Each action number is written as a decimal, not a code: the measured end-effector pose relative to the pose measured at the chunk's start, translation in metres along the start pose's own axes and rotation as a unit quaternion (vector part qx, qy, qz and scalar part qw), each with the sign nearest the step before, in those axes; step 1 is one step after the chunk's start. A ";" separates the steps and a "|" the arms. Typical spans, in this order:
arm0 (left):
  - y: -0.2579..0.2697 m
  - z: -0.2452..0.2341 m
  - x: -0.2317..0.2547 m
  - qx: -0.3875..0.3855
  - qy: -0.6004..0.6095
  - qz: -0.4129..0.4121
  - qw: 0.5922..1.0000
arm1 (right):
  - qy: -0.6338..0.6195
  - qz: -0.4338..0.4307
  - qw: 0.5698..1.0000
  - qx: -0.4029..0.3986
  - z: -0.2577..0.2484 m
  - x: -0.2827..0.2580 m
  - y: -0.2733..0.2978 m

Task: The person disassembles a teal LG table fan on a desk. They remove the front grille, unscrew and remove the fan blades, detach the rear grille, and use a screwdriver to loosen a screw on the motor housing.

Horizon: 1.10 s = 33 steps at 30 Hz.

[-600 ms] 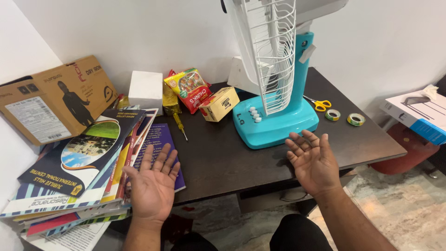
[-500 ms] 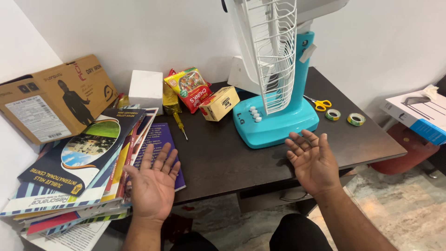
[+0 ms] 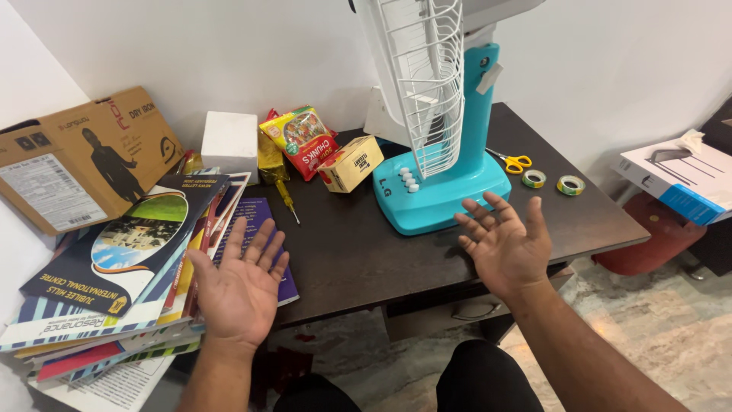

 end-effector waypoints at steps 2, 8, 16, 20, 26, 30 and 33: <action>-0.002 0.006 0.005 -0.019 -0.020 0.025 0.999 | 0.104 -0.032 0.994 0.015 -0.004 -0.007 -0.010; 0.007 0.036 0.046 0.007 -0.578 0.298 0.759 | 0.647 -0.305 0.693 0.086 0.004 -0.040 0.002; 0.013 0.047 0.037 -0.052 -0.667 0.297 0.681 | 0.785 -0.310 0.530 0.078 0.002 -0.046 0.004; -0.004 0.024 0.016 -0.055 -0.341 0.080 0.935 | 0.751 -0.261 0.603 0.072 -0.020 -0.045 -0.011; -0.010 0.012 0.004 -0.039 -0.234 0.025 0.971 | 0.837 -0.210 0.495 0.102 -0.053 -0.058 -0.029; -0.015 0.022 -0.015 -0.069 -0.307 0.049 0.948 | 0.866 -0.207 0.439 0.123 -0.077 -0.080 -0.040; -0.021 0.029 -0.029 -0.066 -0.338 0.047 0.938 | 0.876 -0.187 0.425 0.133 -0.091 -0.095 -0.053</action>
Point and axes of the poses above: each hand's wrist, its own y-axis away from the middle knuckle, its own z-axis out of the palm, x = y × z, the point moved 5 cm from there along -y, towards the middle knuckle
